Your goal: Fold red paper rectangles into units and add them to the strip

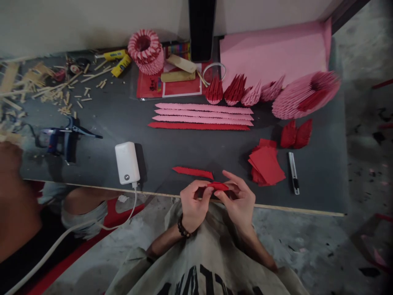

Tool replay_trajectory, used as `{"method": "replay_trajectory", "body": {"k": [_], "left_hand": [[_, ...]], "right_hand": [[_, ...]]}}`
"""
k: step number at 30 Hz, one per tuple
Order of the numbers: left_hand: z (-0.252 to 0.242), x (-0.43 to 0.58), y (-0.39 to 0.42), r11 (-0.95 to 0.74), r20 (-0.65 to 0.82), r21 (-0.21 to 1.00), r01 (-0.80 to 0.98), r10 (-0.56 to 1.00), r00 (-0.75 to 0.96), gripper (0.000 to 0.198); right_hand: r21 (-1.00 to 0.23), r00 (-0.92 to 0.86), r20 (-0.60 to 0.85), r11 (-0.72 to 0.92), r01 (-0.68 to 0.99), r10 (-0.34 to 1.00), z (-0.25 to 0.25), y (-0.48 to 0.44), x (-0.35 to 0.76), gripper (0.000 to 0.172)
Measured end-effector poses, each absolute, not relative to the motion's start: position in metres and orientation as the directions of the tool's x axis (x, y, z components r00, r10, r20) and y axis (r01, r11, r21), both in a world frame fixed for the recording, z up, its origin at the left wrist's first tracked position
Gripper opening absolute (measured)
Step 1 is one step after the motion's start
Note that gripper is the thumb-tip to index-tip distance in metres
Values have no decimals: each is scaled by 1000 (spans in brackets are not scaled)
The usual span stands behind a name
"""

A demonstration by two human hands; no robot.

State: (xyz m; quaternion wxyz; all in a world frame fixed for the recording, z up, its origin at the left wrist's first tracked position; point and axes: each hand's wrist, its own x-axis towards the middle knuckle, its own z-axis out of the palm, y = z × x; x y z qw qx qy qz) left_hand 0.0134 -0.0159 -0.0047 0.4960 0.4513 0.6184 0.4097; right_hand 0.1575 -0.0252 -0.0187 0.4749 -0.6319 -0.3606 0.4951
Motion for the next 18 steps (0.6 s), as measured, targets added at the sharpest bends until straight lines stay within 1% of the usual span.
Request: {"method": "replay_trajectory", "body": {"k": [2, 4, 7, 11, 13, 16, 18], "left_hand": [[-6, 15, -17, 212, -193, 958, 191, 974, -117, 14], [-8, 17, -18, 205, -186, 960, 189, 976, -115, 15], [-12, 19, -19, 208, -187, 964, 167, 973, -135, 12], [-17, 19, -21, 178, -141, 976, 128, 956, -258, 18], [-19, 20, -23, 152, -111, 981, 119, 949, -297, 20], [-20, 20, -24, 93, -58, 989, 113, 957, -284, 22], [-20, 20, -24, 58, -29, 993, 104, 964, -266, 23]], "right_hand": [[-962, 244, -272, -273, -29, 931, -19, -27, 155, 57], [-967, 261, -253, -255, -27, 932, -19, -27, 152, 53], [-975, 288, -214, -222, -5, 933, -19, -26, 148, 43], [-977, 263, -202, -214, 16, 943, -18, -25, 146, 29], [-981, 215, -185, -194, 23, 959, -18, -24, 146, 27], [-992, 177, -115, -123, 37, 977, -17, -23, 151, 25], [-996, 197, -50, -64, 66, 979, -15, -23, 154, 15]]}}
